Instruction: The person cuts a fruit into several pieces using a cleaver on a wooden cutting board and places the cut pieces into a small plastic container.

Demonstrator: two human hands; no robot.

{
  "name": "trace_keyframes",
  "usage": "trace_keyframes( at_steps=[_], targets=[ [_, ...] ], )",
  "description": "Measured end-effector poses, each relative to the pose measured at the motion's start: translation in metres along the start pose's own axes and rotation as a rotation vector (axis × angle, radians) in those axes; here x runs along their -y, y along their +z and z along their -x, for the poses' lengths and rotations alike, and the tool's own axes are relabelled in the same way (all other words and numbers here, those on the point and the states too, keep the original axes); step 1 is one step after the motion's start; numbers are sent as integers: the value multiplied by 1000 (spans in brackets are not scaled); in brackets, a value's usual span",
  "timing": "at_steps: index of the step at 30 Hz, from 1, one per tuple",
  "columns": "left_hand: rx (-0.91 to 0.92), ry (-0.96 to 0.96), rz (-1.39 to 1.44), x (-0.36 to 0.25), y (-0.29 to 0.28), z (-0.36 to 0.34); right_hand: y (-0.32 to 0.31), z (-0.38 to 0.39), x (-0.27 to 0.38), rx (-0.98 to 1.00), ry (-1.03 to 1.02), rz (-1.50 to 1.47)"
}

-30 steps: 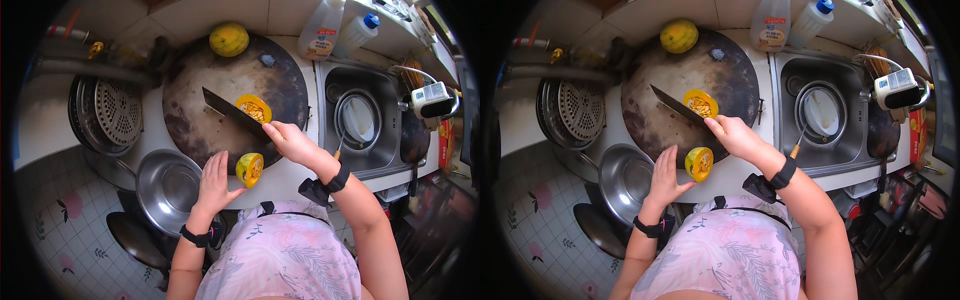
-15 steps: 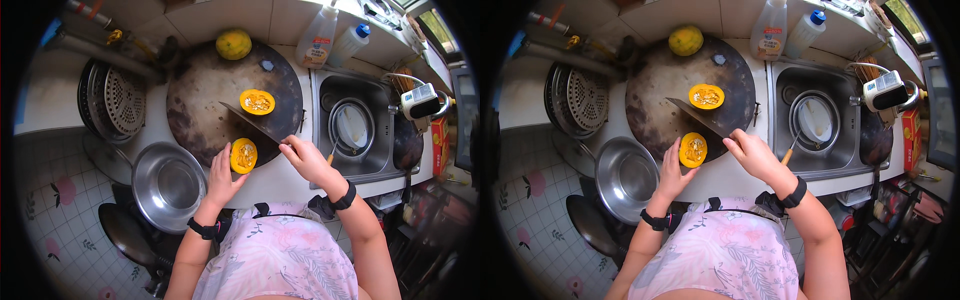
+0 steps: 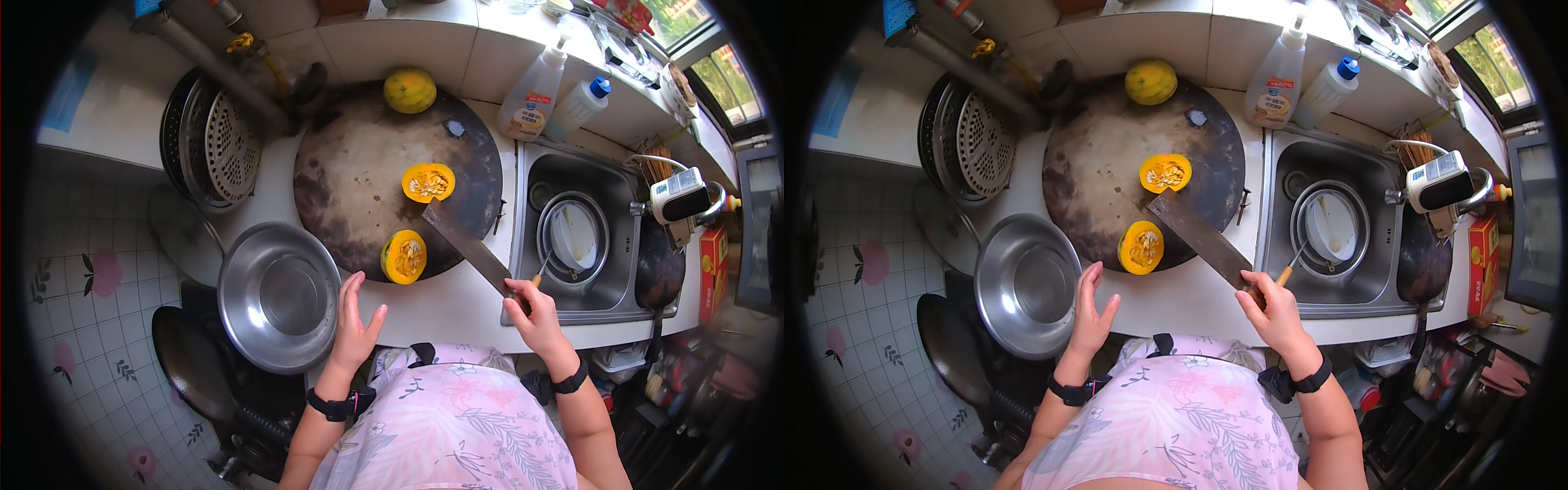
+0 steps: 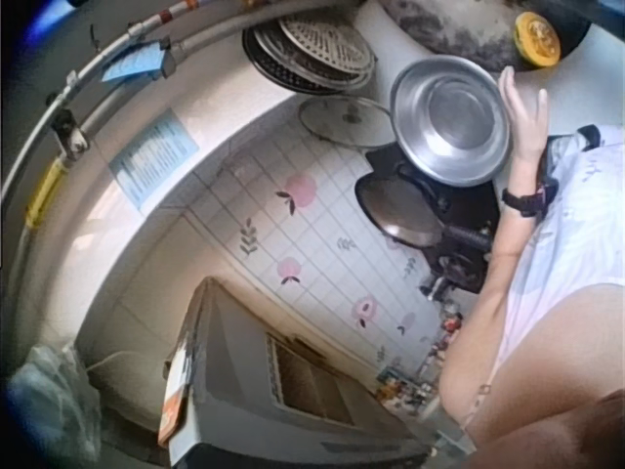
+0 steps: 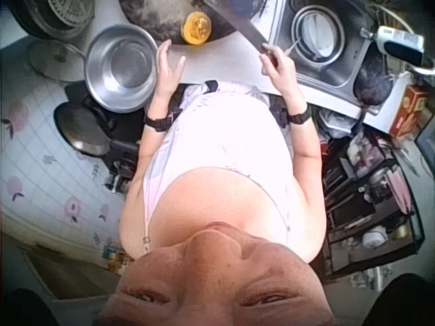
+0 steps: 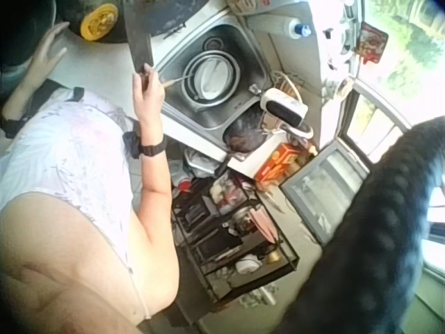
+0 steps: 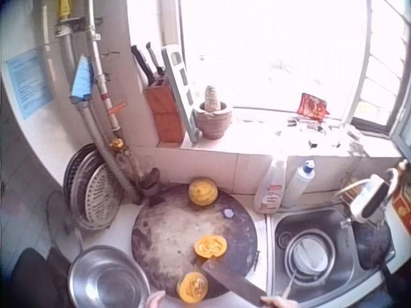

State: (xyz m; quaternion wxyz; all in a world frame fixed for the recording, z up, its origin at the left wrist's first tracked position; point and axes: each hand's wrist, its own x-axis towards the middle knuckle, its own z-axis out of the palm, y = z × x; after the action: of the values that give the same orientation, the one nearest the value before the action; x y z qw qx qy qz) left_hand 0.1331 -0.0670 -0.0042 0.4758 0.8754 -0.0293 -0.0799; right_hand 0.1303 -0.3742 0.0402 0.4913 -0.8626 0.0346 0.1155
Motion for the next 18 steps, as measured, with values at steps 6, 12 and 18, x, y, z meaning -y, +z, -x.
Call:
trace_keyframes(
  at_steps=[6,12,18],
  targets=[
    [-71,-59,10,6,-3,27,-3,15,-16,-111,-67,23],
    [7,-104,60,-7,1,23,-5,21,-21,-112,1,-1],
    [-67,107,-267,-13,23,-36,5,30,-25,-148,77,-153]
  ],
)
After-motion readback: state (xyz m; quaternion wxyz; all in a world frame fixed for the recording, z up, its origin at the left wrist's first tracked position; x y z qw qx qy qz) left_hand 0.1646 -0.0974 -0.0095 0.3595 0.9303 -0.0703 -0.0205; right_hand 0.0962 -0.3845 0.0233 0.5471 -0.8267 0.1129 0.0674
